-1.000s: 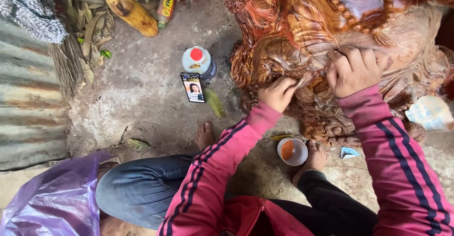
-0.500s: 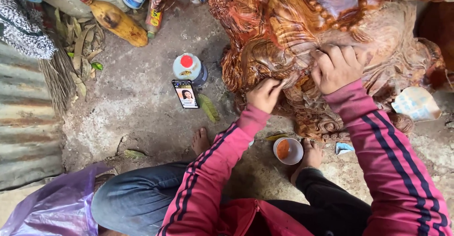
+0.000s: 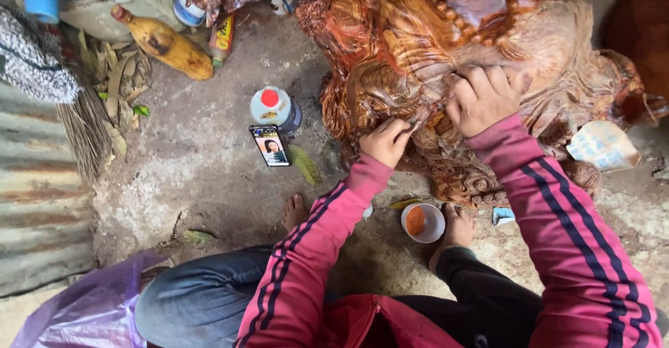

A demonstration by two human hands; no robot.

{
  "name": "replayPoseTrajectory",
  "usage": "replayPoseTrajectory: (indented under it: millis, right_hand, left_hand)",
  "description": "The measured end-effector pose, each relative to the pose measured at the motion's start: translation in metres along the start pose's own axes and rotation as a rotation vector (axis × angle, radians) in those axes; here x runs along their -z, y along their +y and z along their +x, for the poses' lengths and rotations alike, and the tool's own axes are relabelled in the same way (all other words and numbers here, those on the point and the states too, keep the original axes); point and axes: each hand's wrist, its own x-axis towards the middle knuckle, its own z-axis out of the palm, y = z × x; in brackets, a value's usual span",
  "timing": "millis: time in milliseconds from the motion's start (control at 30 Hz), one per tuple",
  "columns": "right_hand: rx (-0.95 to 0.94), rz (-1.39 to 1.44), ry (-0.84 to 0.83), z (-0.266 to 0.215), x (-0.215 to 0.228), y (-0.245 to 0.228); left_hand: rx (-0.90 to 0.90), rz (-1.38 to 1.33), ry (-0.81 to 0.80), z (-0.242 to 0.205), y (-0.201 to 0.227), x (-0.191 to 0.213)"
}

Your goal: A person applies a liquid finish or polish to an intricately carved wooden Buddha sculpture using their fingers to rub it into the wood's surface.

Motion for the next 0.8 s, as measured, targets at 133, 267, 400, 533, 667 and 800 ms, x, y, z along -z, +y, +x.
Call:
replayPoseTrajectory:
  millis: [133,267,400,533,667,800]
  right_hand:
    - [0.005,-0.027,0.012,-0.001,-0.006,0.005]
    - [-0.005,-0.009,0.008,0.008,0.008,0.000]
    - [-0.006,-0.015,0.013,0.006,0.003,0.001]
    - [0.002,-0.026,0.024,-0.001,-0.007,0.005]
    - [-0.003,-0.017,0.021,0.001,-0.003,0.005]
    - [-0.003,-0.015,0.030,0.003,0.000,0.004]
  left_hand:
    - [0.127,-0.135,0.030,-0.010,-0.013,0.007]
    - [0.250,-0.103,0.072,-0.017,-0.002,0.025]
    - [0.017,-0.051,0.112,0.002,-0.002,-0.017]
    - [-0.306,0.187,0.257,0.007,-0.014,-0.038]
    - [-0.464,0.214,0.281,-0.020,-0.057,-0.038]
    - [-0.483,0.244,0.343,-0.021,-0.049,-0.034]
